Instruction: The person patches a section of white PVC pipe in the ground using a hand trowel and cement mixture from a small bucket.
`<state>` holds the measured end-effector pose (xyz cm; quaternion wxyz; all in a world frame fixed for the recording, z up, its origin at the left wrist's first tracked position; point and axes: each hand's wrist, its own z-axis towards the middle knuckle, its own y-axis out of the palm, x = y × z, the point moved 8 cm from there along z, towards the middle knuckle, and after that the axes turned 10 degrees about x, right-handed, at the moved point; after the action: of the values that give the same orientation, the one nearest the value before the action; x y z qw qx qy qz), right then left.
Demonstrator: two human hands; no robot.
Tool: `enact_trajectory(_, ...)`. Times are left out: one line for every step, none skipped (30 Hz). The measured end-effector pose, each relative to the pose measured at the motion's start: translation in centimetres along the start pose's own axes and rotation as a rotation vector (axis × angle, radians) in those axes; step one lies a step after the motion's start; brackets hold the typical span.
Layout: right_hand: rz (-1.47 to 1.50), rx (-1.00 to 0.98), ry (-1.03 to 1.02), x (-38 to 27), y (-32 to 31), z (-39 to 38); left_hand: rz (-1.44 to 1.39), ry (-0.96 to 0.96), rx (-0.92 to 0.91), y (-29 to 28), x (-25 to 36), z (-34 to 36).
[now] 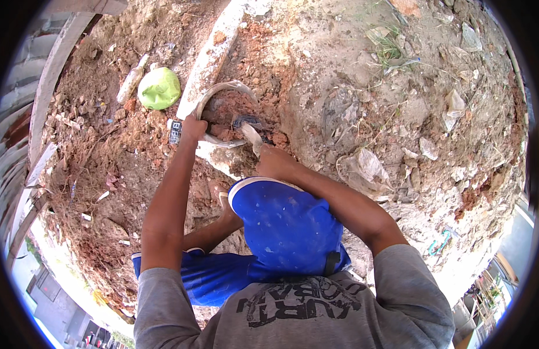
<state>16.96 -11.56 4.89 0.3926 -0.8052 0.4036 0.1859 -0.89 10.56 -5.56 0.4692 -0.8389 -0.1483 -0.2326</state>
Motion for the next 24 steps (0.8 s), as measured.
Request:
enact_trajectory(0.005,-0.002,-0.004,0.5,0.3,-0.5,-0.114,-0.123,-0.006,-0.7,-1.8,-0.4)
enact_trajectory(0.002,0.095,0.007,1.4,-0.2,-0.7,-0.107,-0.122,-0.004,-1.4,-3.0,-1.1)
enact_trajectory(-0.002,0.198,0.011,2.0,-1.2,-0.8,-0.372,-0.279,0.002,-1.9,-5.3,-1.9)
enact_trajectory(0.184,0.052,0.154,2.0,-1.6,-1.3,-0.635,-0.445,0.021,-2.9,-7.8,-3.5)
enact_trajectory(0.359,-0.101,0.317,2.0,-2.4,-2.8,-0.631,-0.457,0.029,-3.7,-8.2,-5.1)
enact_trajectory(0.395,-0.09,0.298,2.7,-4.0,-3.9,-0.744,-0.544,0.041,-3.7,-7.6,-7.1)
enact_trajectory(0.43,-0.079,0.267,3.4,-5.3,-4.9,-0.856,-0.626,0.065,-4.2,-7.4,-9.1)
enact_trajectory(0.433,-0.088,0.248,4.4,-5.2,-5.4,-0.851,-0.625,0.086,-5.7,-8.4,-10.6)
enact_trajectory(0.41,-0.061,0.181,4.5,-5.4,-5.4,-0.92,-0.658,0.127,-7.3,-9.9,-11.4)
enact_trajectory(0.356,-0.103,0.162,4.6,-5.0,-5.4,-0.989,-0.69,0.169,-8.8,-11.3,-12.4)
enact_trajectory(0.293,-0.13,0.19,5.8,-5.2,-6.1,-0.926,-0.648,0.193,-8.4,-8.4,-13.5)
enact_trajectory(0.293,-0.119,0.17,5.7,-4.4,-5.8,-0.928,-0.628,0.208,-9.5,-8.9,-14.2)
enact_trajectory(-0.002,-0.088,0.11,6.4,-2.4,-5.5,-1.001,-0.634,0.264,-11.0,-9.6,-14.8)
enact_trajectory(-0.295,-0.082,0.082,7.9,0.1,-6.2,-1.068,-0.677,0.298,-11.1,-10.6,-16.6)
enact_trajectory(-0.085,0.025,0.192,10.5,1.6,-6.0,-1.075,-0.66,0.274,-10.7,-9.6,-16.7)
enact_trajectory(-0.085,0.042,0.203,11.5,2.6,-5.7,-1.07,-0.686,0.271,-10.7,-9.3,-17.3)
enact_trajectory(-0.156,0.02,0.314,12.7,3.5,-5.8,-1.064,-0.714,0.268,-10.7,-9.1,-18.1)
enact_trajectory(-0.224,-0.001,0.401,11.7,2.9,-5.5,-1.066,-0.695,0.279,-11.4,-9.7,-18.9)
enact_trajectory(-0.216,0.016,0.39,10.3,1.9,-5.4,-1.142,-0.696,0.295,-12.0,-10.3,-19.6)
enact_trajectory(-0.214,0.066,0.148,4.2,-1.4,-5.7,-1.219,-0.696,0.324,-13.2,-11.4,-20.9)
enact_trajectory(-0.224,0.126,-0.042,0.6,-3.9,-6.6,-1.252,-0.751,0.262,-12.9,-10.9,-22.0)
enact_trajectory(-0.172,0.398,-0.266,-0.5,-5.9,-6.8,-1.301,-0.782,0.146,-11.0,-8.7,-21.4)
enact_trajectory(-0.259,0.557,-0.482,-1.8,-6.6,-6.8,-1.317,-0.819,0.129,-9.9,-7.2,-21.6)
enact_trajectory(-0.38,0.635,-0.657,-4.8,-6.9,-7.7,-1.309,-0.876,0.146,-10.5,-6.6,-23.3)
